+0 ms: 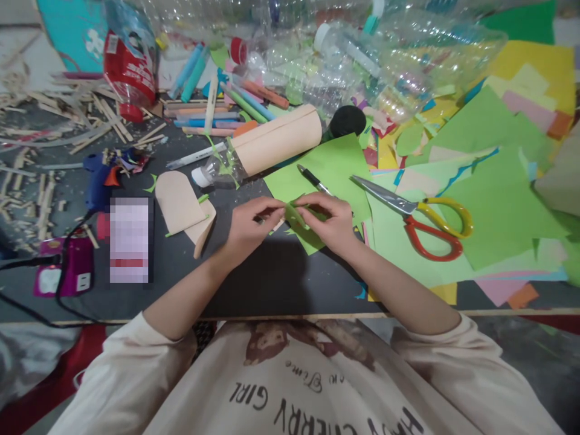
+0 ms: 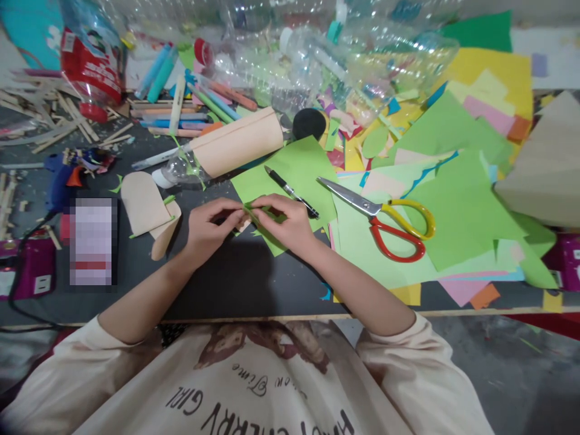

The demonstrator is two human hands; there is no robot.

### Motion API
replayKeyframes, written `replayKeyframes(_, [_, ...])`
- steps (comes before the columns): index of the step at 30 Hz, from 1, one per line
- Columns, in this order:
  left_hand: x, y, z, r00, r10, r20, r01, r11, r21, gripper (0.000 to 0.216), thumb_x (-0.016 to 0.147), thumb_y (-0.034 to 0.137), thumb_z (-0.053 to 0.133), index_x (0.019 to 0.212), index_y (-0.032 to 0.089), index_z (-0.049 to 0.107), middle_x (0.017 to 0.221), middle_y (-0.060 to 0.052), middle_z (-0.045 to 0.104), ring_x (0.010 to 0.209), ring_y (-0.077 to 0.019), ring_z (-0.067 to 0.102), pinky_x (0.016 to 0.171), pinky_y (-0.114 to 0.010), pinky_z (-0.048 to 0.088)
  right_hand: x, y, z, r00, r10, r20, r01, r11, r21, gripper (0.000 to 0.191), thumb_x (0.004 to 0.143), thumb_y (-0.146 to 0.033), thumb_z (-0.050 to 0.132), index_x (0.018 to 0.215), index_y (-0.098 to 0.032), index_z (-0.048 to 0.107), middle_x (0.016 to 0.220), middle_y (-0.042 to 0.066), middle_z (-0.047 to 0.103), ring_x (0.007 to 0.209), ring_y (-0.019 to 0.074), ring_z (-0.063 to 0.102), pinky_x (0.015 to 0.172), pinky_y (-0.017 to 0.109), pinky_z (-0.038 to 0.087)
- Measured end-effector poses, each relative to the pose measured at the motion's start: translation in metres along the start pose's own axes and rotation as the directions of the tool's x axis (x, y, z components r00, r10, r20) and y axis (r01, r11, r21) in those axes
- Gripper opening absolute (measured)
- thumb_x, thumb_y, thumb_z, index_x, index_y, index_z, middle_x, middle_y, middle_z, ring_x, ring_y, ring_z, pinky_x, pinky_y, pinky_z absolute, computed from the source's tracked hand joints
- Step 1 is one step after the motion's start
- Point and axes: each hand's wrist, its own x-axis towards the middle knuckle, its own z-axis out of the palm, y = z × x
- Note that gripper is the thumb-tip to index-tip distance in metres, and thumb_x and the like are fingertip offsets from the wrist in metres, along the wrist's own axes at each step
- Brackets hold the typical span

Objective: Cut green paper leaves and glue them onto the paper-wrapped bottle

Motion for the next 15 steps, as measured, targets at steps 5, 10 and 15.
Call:
replayKeyframes(5, [-0.0021, -0.0022, -0.0004, 0.963, 0.252, 0.096, -0.269, 0.916, 0.298, 0.020, 0.085, 0.020, 0.050, 0.077, 0.016, 0.069, 0.070, -0.001, 0.069, 0.062, -0.0087, 0.061, 0.060, -0.018, 0.047, 0.0001, -0.0003, 0.0009, 0.991, -0.125, 0.038, 0.127, 0.991, -0.043, 0.005, 0.081, -0.023, 0.064, 0.079, -0.023, 0.068, 0.071, 0.002, 0.067, 0.056, 0.0110, 0.056, 0.049, 0.025, 0.046])
replayKeyframes(10, [-0.0044, -0.0075, 0.0011, 0.936, 0.319, 0.151, -0.353, 0.838, 0.416, 0.028, 0.088, 0.020, 0.044, 0.068, 0.017, 0.063, 0.065, -0.001, 0.065, 0.060, -0.0083, 0.059, 0.059, -0.018, 0.044, -0.0010, 0.0012, 0.0011, 0.991, -0.125, 0.055, 0.128, 0.990, -0.060, 0.004, 0.081, -0.023, 0.064, 0.079, -0.022, 0.067, 0.074, 0.002, 0.064, 0.058, 0.0108, 0.055, 0.049, 0.025, 0.045])
replayKeyframes(15, [-0.0065, -0.0065, 0.0033, 0.934, 0.307, 0.183, -0.357, 0.819, 0.449, 0.024, 0.089, 0.020, 0.043, 0.073, 0.018, 0.062, 0.068, -0.001, 0.065, 0.064, -0.0086, 0.060, 0.061, -0.018, 0.044, 0.0026, 0.0028, -0.0033, 0.994, -0.045, 0.096, 0.051, 0.997, -0.065, 0.005, 0.080, -0.023, 0.063, 0.076, -0.022, 0.066, 0.074, 0.002, 0.063, 0.063, 0.0123, 0.057, 0.050, 0.025, 0.045])
